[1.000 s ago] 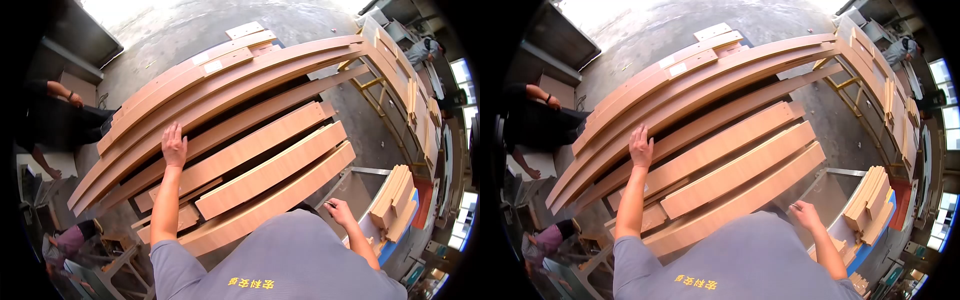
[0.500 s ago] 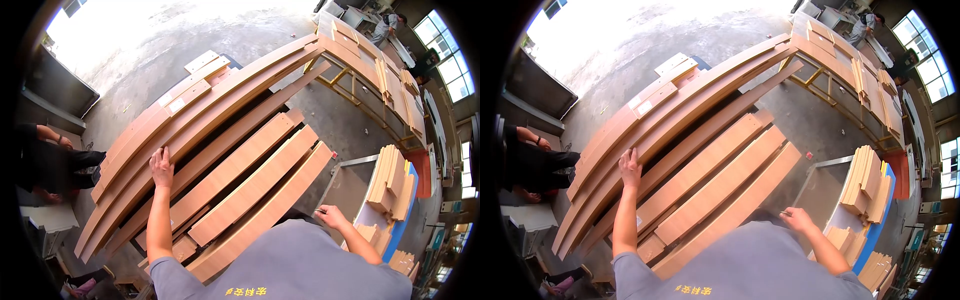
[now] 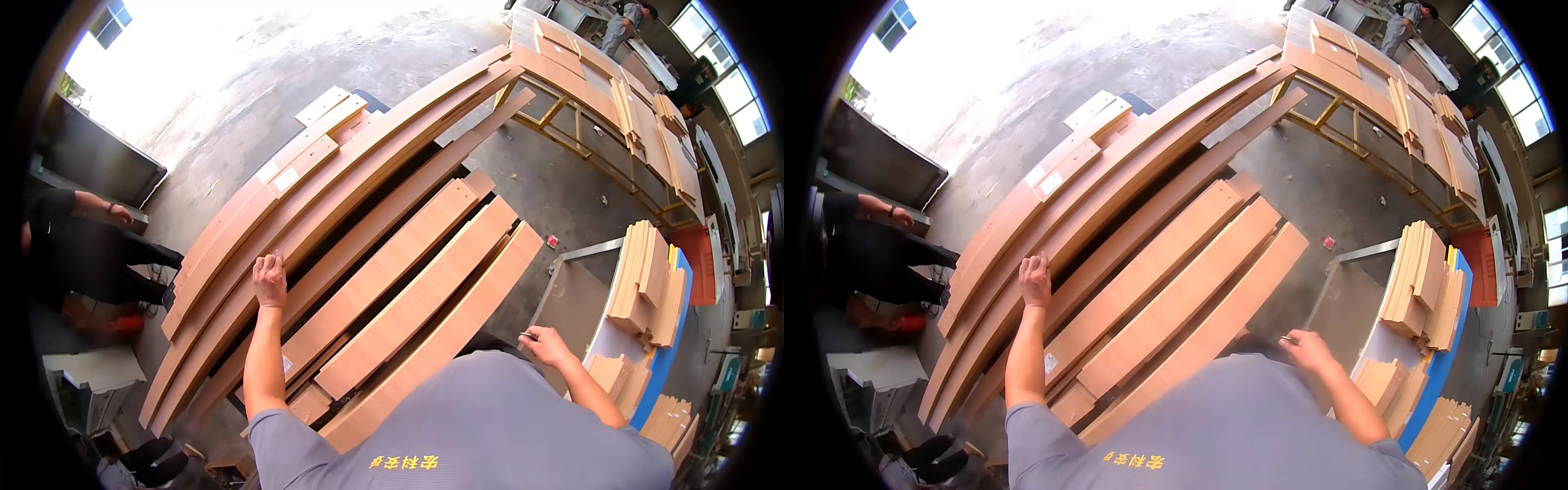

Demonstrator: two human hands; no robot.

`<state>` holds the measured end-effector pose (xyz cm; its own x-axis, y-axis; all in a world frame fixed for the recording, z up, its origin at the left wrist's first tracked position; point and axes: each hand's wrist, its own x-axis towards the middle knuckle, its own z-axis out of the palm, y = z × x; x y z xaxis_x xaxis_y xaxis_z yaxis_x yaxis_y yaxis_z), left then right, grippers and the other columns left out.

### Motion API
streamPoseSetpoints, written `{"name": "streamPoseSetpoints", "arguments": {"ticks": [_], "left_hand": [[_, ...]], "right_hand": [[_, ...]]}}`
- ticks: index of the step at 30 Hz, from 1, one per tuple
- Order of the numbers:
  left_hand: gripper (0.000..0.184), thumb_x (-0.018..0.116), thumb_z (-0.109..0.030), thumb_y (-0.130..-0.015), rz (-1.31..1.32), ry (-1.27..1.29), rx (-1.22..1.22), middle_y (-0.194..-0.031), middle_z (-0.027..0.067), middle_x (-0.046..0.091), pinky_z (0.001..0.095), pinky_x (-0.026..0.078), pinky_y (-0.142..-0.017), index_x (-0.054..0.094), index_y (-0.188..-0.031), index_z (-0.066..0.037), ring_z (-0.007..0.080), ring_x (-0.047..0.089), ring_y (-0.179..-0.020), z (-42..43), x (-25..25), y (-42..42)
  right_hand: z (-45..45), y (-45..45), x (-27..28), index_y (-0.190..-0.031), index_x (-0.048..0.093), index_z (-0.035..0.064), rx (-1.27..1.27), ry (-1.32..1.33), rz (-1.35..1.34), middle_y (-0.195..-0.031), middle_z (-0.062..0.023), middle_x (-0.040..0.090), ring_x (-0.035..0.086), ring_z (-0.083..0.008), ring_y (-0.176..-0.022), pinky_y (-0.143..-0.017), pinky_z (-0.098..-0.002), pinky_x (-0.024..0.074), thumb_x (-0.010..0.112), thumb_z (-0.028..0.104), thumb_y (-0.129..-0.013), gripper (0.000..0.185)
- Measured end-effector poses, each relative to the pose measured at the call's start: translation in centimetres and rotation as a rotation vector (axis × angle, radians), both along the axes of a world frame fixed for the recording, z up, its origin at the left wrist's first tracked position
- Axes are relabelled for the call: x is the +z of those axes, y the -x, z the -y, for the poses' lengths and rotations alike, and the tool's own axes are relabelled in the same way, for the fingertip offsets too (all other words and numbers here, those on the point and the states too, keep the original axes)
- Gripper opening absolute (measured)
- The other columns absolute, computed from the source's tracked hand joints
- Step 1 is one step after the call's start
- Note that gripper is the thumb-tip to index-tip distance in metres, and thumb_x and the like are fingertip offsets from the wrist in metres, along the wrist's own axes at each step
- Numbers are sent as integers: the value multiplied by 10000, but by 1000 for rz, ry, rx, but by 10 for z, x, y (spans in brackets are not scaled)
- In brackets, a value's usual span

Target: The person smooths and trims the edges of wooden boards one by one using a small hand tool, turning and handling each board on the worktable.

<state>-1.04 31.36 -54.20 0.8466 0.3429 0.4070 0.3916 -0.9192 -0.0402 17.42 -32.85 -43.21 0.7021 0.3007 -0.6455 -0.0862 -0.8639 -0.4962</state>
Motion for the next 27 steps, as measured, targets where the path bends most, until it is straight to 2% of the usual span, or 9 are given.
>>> {"name": "streamPoseSetpoints", "arguments": {"ticks": [3, 4, 7, 10, 11, 12, 20, 23, 27], "left_hand": [[338, 728, -73, -822, -174, 54, -65, -986, 62, 628, 375, 523, -911, 726, -1160, -76, 253, 611, -990, -13, -5, 9], [406, 734, -81, -813, -265, 123, -21, -1077, 61, 646, 382, 526, -947, 707, -1217, -64, 258, 617, -1064, -12, 6, 9], [469, 731, -71, -796, -59, 43, 2, -1163, 61, 657, 387, 523, -995, 696, -1264, -66, 266, 617, -1128, 2, 29, 4], [620, 776, -51, -752, -187, 60, 31, -1271, 58, 638, 386, 519, -1029, 651, -1358, -80, 266, 602, -1195, -14, 14, 8], [600, 772, -47, -744, -176, 50, 20, -1269, 59, 651, 384, 516, -1033, 665, -1334, -72, 271, 605, -1188, -16, 11, 9], [566, 764, -47, -750, -150, 44, -18, -1261, 66, 668, 386, 522, -1027, 677, -1310, -66, 277, 617, -1167, -16, 13, 11], [340, 709, -68, -876, -93, 56, -90, -1212, 82, 752, 367, 605, -870, 711, -1216, -58, 271, 702, -1030, -20, 23, 15], [355, 733, -79, -857, -101, 101, -130, -1217, 73, 753, 365, 608, -867, 714, -1211, -66, 261, 701, -1025, -9, 24, 26], [618, 849, -115, -747, -84, 153, 60, -1348, 101, 649, 427, 508, -1043, 639, -1327, -94, 304, 607, -1209, 14, 34, 15]], "right_hand": [[11, -1, -13, -961, 724, 10, -7, -30, 19, -665, -33, 632, 563, -105, -602, -585, -315, 479, 740, 247, -985, 239], [18, -1, -20, -949, 716, 9, 2, -52, 75, -659, -28, 627, 563, -97, -599, -579, -309, 478, 732, 230, -991, 226], [31, 1, -34, -933, 699, 3, 10, -48, 71, -653, -28, 618, 563, -94, -587, -562, -300, 474, 719, 207, -1001, 216], [34, -2, -41, -907, 686, 2, 48, -53, 39, -641, -29, 613, 562, -96, -570, -550, -297, 470, 714, 201, -1003, 222], [34, -1, -41, -901, 683, 3, 65, -47, 48, -636, -29, 610, 560, -97, -565, -549, -299, 470, 713, 201, -1003, 224], [19, -2, -21, -944, 699, -14, 20, -10, -12, -714, -120, 661, 574, -190, -631, -637, -360, 486, 730, 269, -965, 285], [-1, -19, -11, -924, 677, -26, 80, -47, -2, -652, -74, 607, 530, -136, -562, -559, -339, 450, 723, 229, -982, 265], [-11, -23, -3, -924, 677, -25, 59, -34, -17, -653, -70, 610, 531, -134, -562, -556, -339, 450, 724, 220, -981, 256], [-8, -21, -6, -927, 682, -25, 43, -49, -2, -645, -60, 603, 523, -118, -561, -550, -328, 445, 722, 220, -983, 254]]}}
